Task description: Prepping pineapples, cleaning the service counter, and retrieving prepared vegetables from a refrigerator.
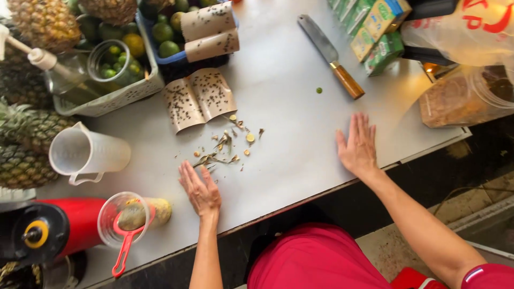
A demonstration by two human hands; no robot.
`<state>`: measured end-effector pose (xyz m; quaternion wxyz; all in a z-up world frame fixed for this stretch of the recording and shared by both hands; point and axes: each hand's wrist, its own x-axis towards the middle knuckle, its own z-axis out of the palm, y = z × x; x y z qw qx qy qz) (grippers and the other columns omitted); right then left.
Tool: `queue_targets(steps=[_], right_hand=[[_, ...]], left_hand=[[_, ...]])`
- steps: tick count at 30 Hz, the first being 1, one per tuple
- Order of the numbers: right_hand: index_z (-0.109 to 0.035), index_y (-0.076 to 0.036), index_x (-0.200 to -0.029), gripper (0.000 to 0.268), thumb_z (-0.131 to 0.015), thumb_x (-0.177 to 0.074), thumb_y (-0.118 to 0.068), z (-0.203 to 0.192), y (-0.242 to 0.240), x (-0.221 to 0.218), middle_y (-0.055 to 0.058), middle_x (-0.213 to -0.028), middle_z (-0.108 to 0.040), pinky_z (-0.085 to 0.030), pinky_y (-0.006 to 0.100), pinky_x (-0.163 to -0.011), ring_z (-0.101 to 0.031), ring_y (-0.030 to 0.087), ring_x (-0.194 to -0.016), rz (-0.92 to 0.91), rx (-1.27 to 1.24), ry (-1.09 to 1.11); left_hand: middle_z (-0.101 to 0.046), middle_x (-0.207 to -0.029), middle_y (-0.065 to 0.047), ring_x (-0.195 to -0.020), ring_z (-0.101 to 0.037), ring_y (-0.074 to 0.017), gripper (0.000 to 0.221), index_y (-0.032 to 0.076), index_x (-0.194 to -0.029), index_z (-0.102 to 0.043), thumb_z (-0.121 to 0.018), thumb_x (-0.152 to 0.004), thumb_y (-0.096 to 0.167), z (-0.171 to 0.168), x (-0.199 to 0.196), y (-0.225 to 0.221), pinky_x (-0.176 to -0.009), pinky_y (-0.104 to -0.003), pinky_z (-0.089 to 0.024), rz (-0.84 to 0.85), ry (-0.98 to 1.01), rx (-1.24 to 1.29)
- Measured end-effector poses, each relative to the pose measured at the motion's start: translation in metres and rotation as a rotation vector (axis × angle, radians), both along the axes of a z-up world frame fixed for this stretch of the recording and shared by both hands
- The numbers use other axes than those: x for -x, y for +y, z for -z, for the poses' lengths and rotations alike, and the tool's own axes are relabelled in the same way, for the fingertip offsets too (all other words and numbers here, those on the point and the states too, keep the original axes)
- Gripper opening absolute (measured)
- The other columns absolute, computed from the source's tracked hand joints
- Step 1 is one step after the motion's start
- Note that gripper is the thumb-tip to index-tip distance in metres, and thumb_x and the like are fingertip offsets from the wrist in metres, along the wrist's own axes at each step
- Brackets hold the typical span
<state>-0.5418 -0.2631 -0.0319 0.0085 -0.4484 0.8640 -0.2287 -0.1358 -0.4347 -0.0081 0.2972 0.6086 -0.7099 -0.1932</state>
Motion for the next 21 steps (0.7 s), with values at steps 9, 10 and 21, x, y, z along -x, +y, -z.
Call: queue_targets(steps=[9, 10, 21], right_hand=[[-0.018, 0.008, -0.161, 0.082, -0.038, -0.107, -0.049, -0.018, -0.125, -0.019, 0.029, -0.169, -0.014, -0.004, 0.057, -0.125, -0.008, 0.042, -0.157, -0.146, -0.029, -0.035], [-0.017, 0.008, -0.161, 0.082, -0.035, -0.108, -0.051, -0.017, -0.136, -0.019, 0.028, -0.169, -0.014, -0.003, 0.055, -0.127, -0.008, 0.04, -0.158, -0.112, -0.039, -0.076], [-0.025, 0.005, -0.159, 0.079, -0.038, -0.107, -0.054, -0.034, -0.182, -0.184, 0.026, -0.164, -0.03, -0.012, 0.049, -0.128, -0.022, 0.038, -0.156, -0.66, -0.02, -0.103]], left_hand=[[-0.034, -0.163, -0.026, -0.156, -0.025, -0.038, 0.07, -0.009, -0.156, -0.032, -0.035, -0.109, 0.042, 0.003, 0.003, 0.001, -0.129, -0.05, -0.012, 0.014, 0.029, 0.005], [-0.034, -0.163, -0.026, -0.155, -0.025, -0.038, 0.069, -0.009, -0.156, -0.032, -0.036, -0.109, 0.042, 0.004, 0.001, 0.001, -0.128, -0.05, -0.013, 0.014, 0.023, 0.006], [-0.035, -0.162, -0.028, -0.154, -0.028, -0.0384, 0.071, -0.009, -0.156, -0.031, -0.04, -0.107, 0.042, 0.0, 0.002, 0.003, -0.129, -0.05, -0.014, 0.031, 0.04, 0.016]])
